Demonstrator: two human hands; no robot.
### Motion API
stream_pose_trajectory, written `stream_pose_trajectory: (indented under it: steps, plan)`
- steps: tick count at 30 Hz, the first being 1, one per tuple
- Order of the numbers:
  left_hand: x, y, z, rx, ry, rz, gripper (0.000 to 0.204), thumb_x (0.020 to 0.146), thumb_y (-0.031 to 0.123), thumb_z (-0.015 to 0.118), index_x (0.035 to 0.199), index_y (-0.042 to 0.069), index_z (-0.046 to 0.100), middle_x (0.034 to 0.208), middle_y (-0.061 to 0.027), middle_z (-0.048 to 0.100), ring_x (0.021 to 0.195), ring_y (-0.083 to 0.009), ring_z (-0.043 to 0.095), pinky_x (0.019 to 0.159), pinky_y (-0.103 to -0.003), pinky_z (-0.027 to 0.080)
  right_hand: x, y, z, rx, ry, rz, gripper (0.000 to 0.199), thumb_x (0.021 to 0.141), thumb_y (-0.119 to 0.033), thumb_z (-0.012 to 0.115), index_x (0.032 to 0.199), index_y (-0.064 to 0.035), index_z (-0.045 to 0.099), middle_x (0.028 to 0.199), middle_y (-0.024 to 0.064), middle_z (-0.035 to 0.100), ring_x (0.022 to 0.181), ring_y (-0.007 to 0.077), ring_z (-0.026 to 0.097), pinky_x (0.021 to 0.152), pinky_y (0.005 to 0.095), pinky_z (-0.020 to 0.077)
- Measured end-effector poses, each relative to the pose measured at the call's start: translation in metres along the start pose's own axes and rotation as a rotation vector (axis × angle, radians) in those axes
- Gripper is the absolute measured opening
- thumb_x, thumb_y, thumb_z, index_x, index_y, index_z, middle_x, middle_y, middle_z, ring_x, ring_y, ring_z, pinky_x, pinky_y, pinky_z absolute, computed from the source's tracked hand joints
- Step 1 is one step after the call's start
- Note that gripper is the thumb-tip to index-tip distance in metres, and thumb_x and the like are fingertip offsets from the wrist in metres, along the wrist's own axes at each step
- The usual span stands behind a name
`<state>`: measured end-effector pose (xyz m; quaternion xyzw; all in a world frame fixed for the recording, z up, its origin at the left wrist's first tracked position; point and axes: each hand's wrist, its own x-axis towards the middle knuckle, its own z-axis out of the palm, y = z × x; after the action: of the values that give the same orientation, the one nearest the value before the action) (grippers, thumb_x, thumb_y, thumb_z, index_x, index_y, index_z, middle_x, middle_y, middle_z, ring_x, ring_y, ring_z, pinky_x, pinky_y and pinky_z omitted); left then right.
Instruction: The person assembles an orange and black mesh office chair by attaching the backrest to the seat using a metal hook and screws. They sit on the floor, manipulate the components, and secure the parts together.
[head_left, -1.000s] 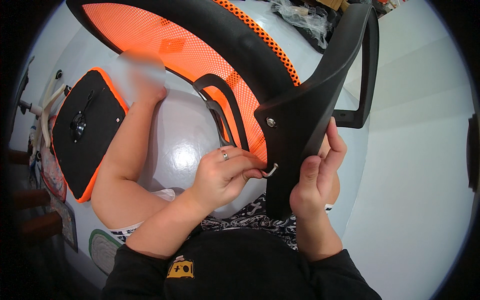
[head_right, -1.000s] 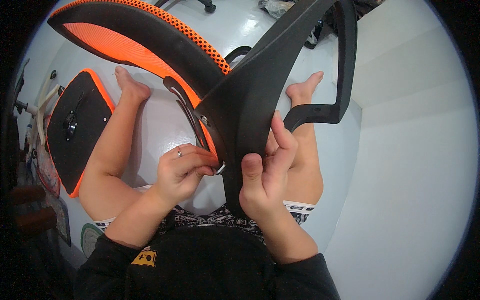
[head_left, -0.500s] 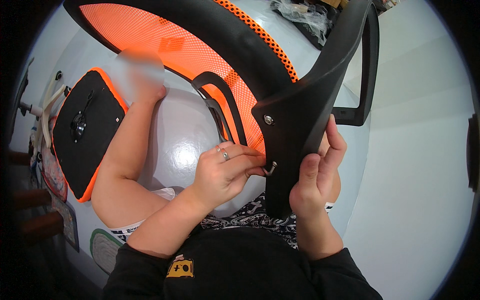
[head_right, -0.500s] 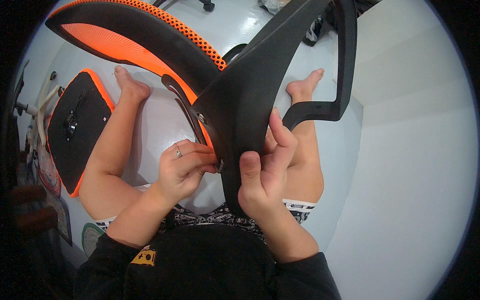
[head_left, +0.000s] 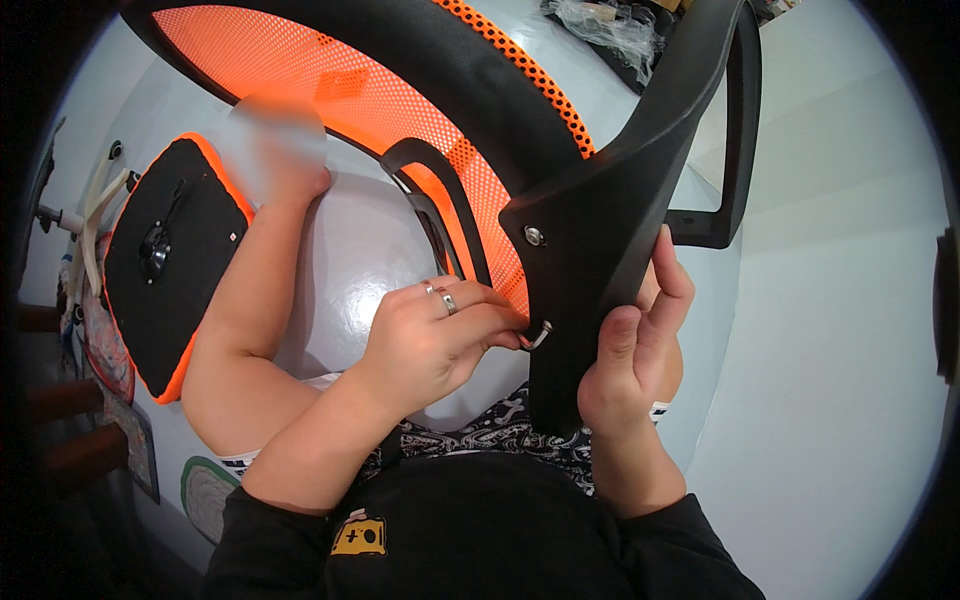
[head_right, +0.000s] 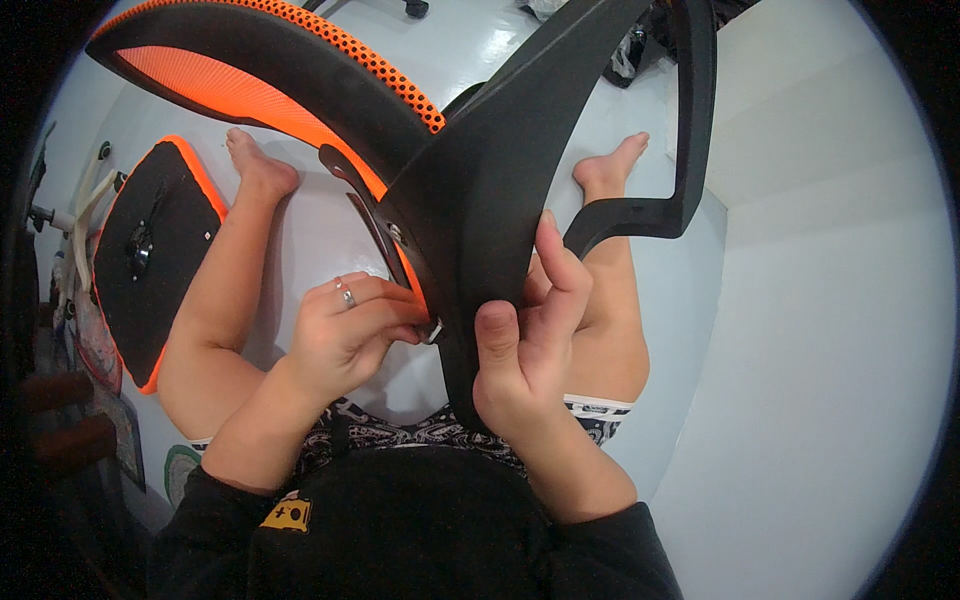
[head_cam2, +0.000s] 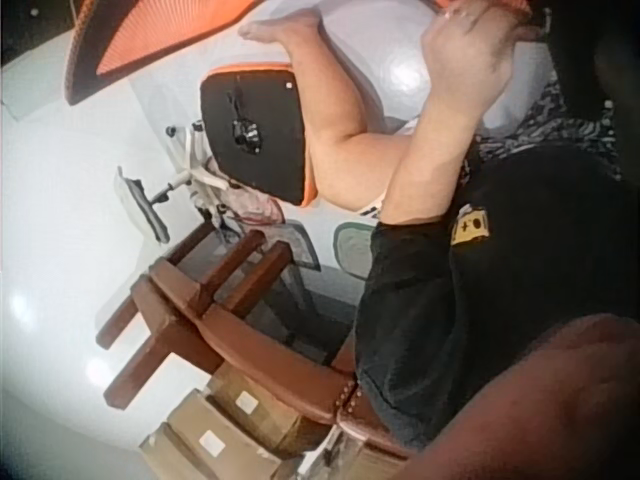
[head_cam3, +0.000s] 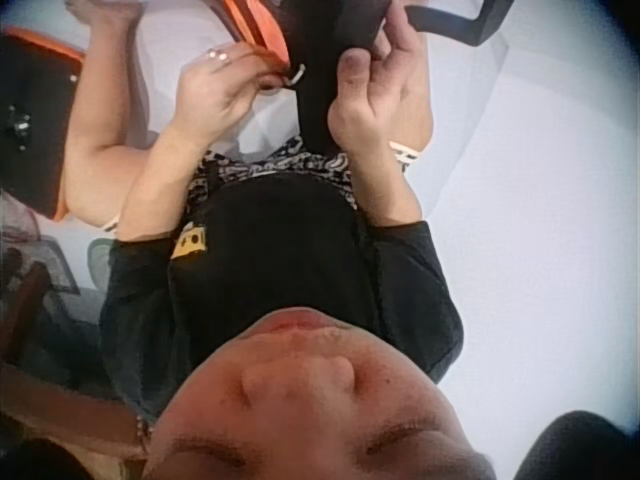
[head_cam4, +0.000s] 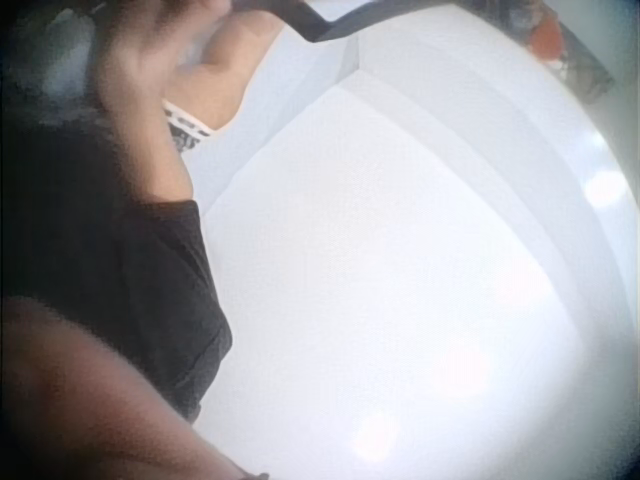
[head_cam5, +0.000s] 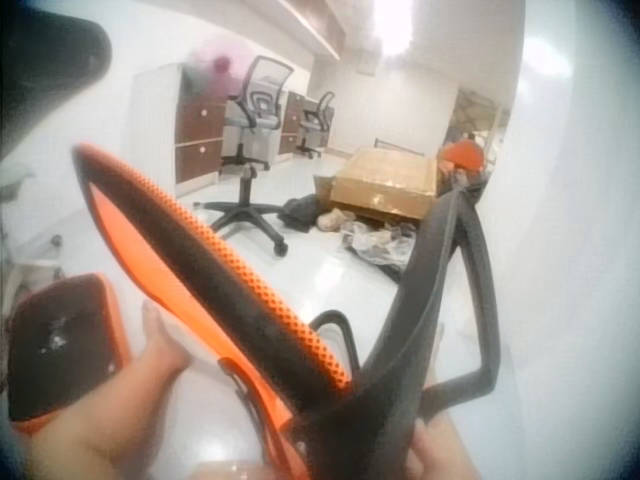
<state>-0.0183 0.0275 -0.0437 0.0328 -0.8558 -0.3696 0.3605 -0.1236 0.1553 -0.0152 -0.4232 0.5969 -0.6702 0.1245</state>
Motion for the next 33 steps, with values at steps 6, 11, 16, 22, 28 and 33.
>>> stream_pose_trajectory:
  steps: [6, 11, 16, 22, 28, 33]
  plan:
    - [0.004, 0.0, -0.001, 0.159, -0.03, 0.117, 0.013, 0.063, 0.013, 0.069, 0.074, 0.01, 0.063, 0.071, -0.0003, 0.06, 0.061, -0.0165, 0.057, 0.05, -0.028, 0.046, 0.0, 0.002, -0.001, 0.078, 0.032, 0.011, 0.06, 0.096, -0.025, 0.043, 0.139, 0.0004, 0.011, 0.138, 0.0207, 0.034, 0.125, 0.0237, 0.038, 0.103, 0.0345, 0.0285]
    - [0.007, -0.004, -0.008, 0.147, -0.062, 0.13, 0.018, 0.059, 0.007, 0.07, 0.075, 0.009, 0.063, 0.074, -0.0029, 0.061, 0.06, -0.0189, 0.056, 0.051, -0.03, 0.044, 0.004, 0.001, 0.0, 0.088, 0.058, 0.033, 0.061, 0.095, -0.025, 0.045, 0.138, 0.0015, 0.011, 0.14, 0.025, 0.028, 0.128, 0.0275, 0.035, 0.104, 0.0352, 0.0275]
    - [0.004, -0.003, -0.01, 0.141, -0.076, 0.093, 0.015, 0.064, 0.01, 0.068, 0.077, 0.01, 0.062, 0.071, -0.0022, 0.058, 0.063, -0.0204, 0.058, 0.052, -0.031, 0.045, 0.007, 0.001, 0.004, 0.024, 0.085, 0.01, 0.062, 0.096, -0.029, 0.044, 0.137, 0.004, 0.011, 0.141, 0.0255, 0.027, 0.127, 0.0278, 0.037, 0.105, 0.0363, 0.0277]
    - [-0.003, -0.005, -0.001, 0.095, 0.029, 0.055, 0.012, 0.066, 0.012, 0.069, 0.076, 0.011, 0.062, 0.072, 0.0013, 0.06, 0.065, -0.0181, 0.059, 0.054, -0.03, 0.046, 0.003, -0.006, 0.008, 0.02, 0.146, 0.117, 0.054, 0.097, -0.029, 0.037, 0.139, -0.004, 0.013, 0.139, 0.0199, 0.032, 0.124, 0.0277, 0.039, 0.102, 0.039, 0.0329]
    - [-0.001, -0.005, -0.001, 0.174, 0.096, 0.131, 0.01, 0.065, 0.016, 0.067, 0.071, 0.014, 0.059, 0.07, 0.0039, 0.058, 0.06, -0.0136, 0.054, 0.051, -0.026, 0.044, 0.004, -0.004, 0.007, -0.082, 0.166, 0.083, 0.054, 0.098, -0.031, 0.034, 0.137, -0.0003, 0.014, 0.14, 0.0178, 0.029, 0.123, 0.0278, 0.039, 0.102, 0.0393, 0.0336]
    - [0.008, 0.0, -0.007, 0.319, 0.036, 0.191, 0.009, 0.065, 0.018, 0.066, 0.069, 0.015, 0.058, 0.068, 0.0047, 0.055, 0.059, -0.0131, 0.05, 0.048, -0.026, 0.042, 0.003, -0.003, 0.006, -0.119, 0.192, 0.054, 0.054, 0.098, -0.031, 0.034, 0.137, 0.0011, 0.015, 0.139, 0.0185, 0.03, 0.123, 0.0278, 0.039, 0.102, 0.0392, 0.0337]
